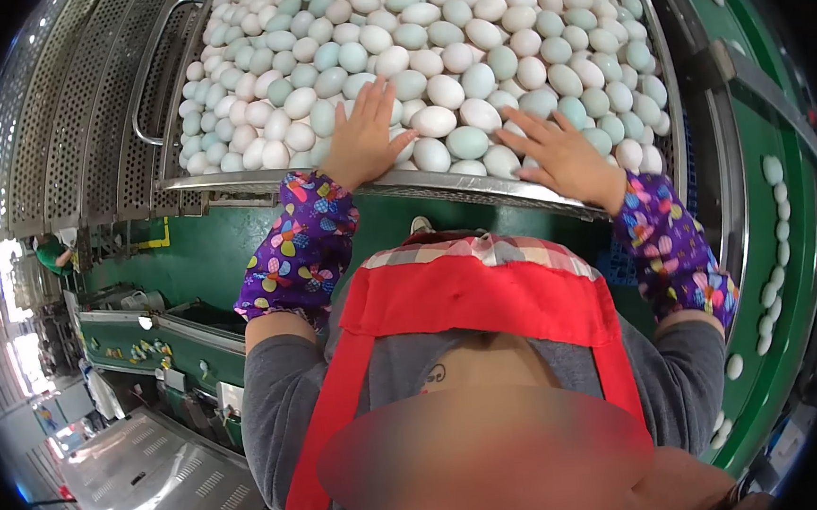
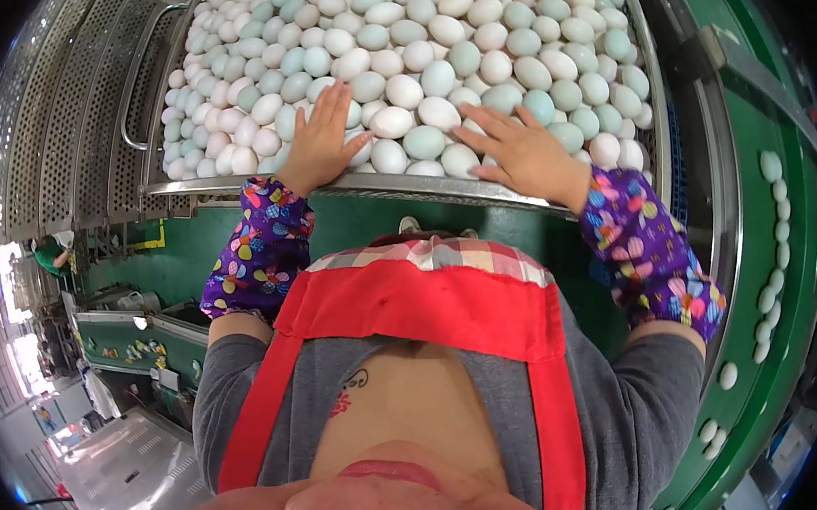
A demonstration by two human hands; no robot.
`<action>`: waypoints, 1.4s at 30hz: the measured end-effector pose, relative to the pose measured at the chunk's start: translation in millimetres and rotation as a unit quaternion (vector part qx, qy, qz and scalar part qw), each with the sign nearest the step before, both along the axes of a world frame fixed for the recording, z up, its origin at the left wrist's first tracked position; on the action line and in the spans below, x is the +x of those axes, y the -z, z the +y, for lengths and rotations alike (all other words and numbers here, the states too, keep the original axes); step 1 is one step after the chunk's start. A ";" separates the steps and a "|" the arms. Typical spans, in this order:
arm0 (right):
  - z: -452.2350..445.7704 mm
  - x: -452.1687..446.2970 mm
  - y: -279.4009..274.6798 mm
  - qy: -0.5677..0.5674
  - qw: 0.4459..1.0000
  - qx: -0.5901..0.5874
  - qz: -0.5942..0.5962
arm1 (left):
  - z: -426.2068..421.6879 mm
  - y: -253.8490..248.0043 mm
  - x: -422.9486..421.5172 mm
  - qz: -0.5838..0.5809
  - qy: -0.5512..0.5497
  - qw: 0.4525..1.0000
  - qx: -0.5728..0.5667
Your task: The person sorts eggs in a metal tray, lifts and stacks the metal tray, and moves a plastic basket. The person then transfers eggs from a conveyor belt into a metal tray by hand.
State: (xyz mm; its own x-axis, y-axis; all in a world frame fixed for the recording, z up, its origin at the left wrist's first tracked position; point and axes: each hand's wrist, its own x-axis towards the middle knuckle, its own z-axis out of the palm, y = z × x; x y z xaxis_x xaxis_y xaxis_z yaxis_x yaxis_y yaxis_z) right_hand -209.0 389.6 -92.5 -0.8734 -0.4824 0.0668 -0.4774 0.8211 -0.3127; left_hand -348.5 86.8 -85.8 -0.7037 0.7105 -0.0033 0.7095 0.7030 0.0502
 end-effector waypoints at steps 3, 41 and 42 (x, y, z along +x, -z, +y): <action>-5.1 3.0 -11.9 0.011 1.000 0.008 -0.015 | -4.4 -6.5 8.5 -0.024 0.001 1.000 0.004; -298.2 -226.1 13.4 -0.002 0.987 0.006 0.160 | -205.6 -13.0 -120.7 0.019 0.015 0.997 0.080; -293.2 -220.9 11.6 0.010 0.990 0.005 0.141 | -209.7 -10.4 -117.4 0.036 0.012 0.997 0.073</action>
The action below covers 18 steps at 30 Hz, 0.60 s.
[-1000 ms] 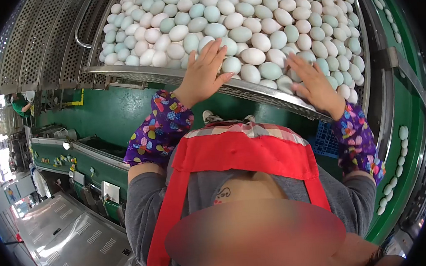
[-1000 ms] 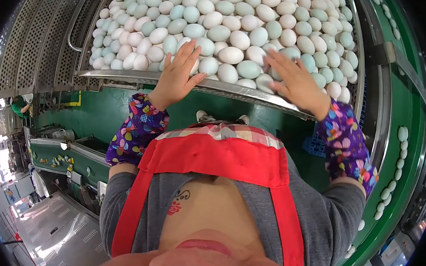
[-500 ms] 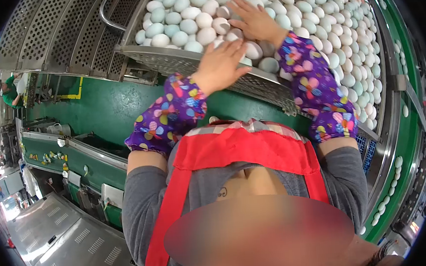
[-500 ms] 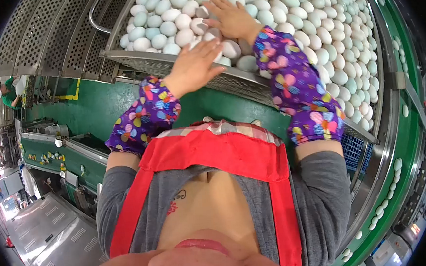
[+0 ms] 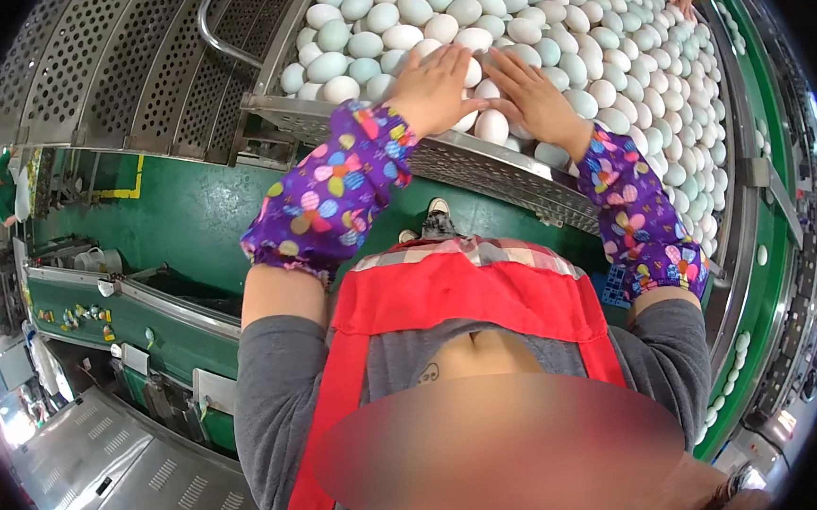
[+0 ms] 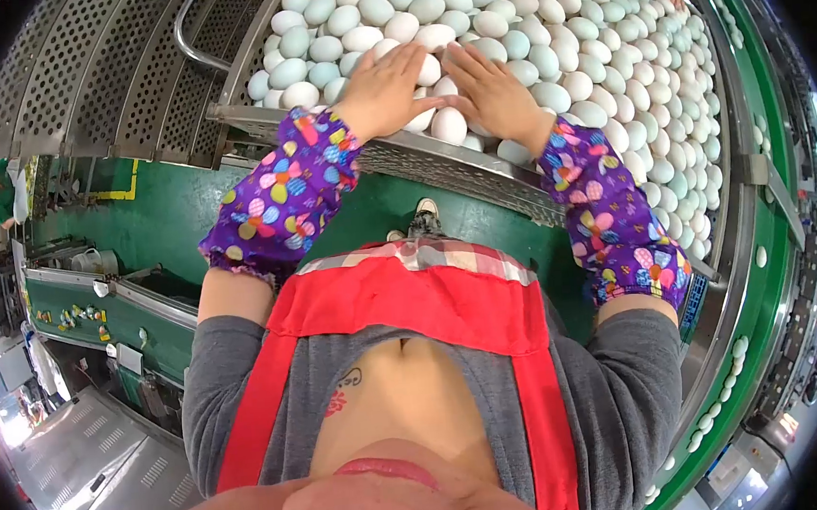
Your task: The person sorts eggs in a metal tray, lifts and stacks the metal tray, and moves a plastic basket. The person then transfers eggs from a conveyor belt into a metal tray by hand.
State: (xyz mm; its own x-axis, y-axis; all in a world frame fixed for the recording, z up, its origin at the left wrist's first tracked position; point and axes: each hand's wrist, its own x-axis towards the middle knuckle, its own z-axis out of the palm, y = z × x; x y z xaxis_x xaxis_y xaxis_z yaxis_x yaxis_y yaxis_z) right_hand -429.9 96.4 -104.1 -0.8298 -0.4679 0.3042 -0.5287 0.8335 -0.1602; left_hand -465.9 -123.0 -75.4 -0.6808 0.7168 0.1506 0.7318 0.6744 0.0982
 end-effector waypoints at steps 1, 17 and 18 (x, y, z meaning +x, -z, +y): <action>5.3 3.1 -5.2 0.011 1.000 -0.003 -0.016 | -4.5 3.7 1.4 0.020 -0.004 1.000 -0.007; 2.5 -83.5 -23.6 0.028 0.999 -0.045 0.011 | -4.6 2.9 -4.2 0.014 0.011 1.000 -0.017; -12.4 -92.8 -27.8 -0.014 0.997 -0.077 0.023 | -6.4 -3.4 -6.8 -0.006 -0.016 1.000 -0.024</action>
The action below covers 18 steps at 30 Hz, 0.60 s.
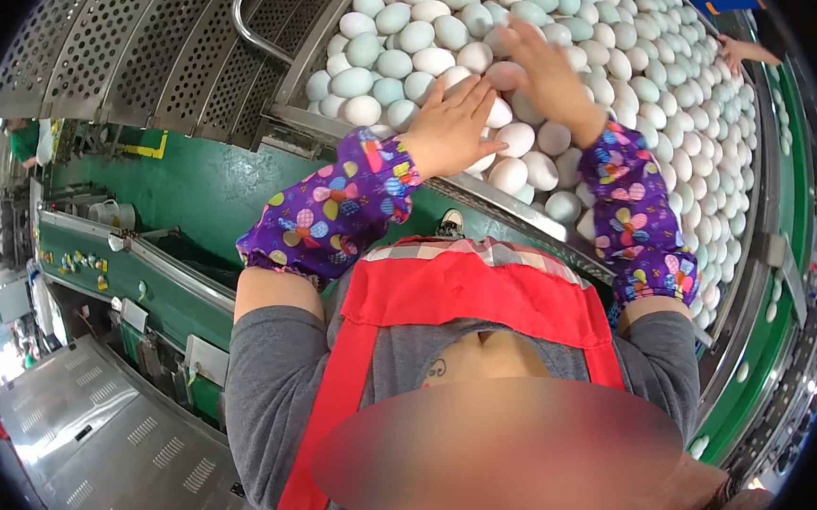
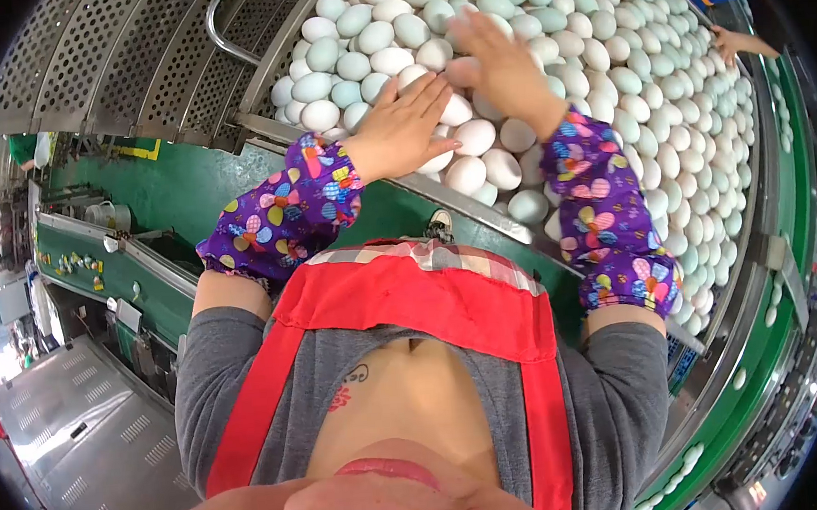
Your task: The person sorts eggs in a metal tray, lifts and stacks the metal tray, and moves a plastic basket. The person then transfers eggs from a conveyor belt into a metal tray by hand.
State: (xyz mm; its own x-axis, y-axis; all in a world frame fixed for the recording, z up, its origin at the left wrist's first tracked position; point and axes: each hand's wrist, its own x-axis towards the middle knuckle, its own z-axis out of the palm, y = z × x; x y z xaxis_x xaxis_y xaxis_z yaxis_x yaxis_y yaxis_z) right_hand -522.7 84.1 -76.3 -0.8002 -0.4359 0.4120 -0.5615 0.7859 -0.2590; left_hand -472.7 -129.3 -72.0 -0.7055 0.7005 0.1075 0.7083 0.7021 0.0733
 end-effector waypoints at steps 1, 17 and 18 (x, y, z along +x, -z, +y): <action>-16.6 6.2 -3.5 -0.033 0.999 0.029 0.010 | -4.3 -10.6 -4.4 -0.020 -0.027 0.999 -0.008; 12.0 -107.9 16.3 0.045 0.993 0.099 0.037 | -107.3 17.4 -48.6 0.025 -0.256 0.966 -0.037; 16.7 -117.1 28.9 0.061 0.987 0.143 0.037 | -108.3 15.0 -46.1 0.025 -0.272 0.961 -0.050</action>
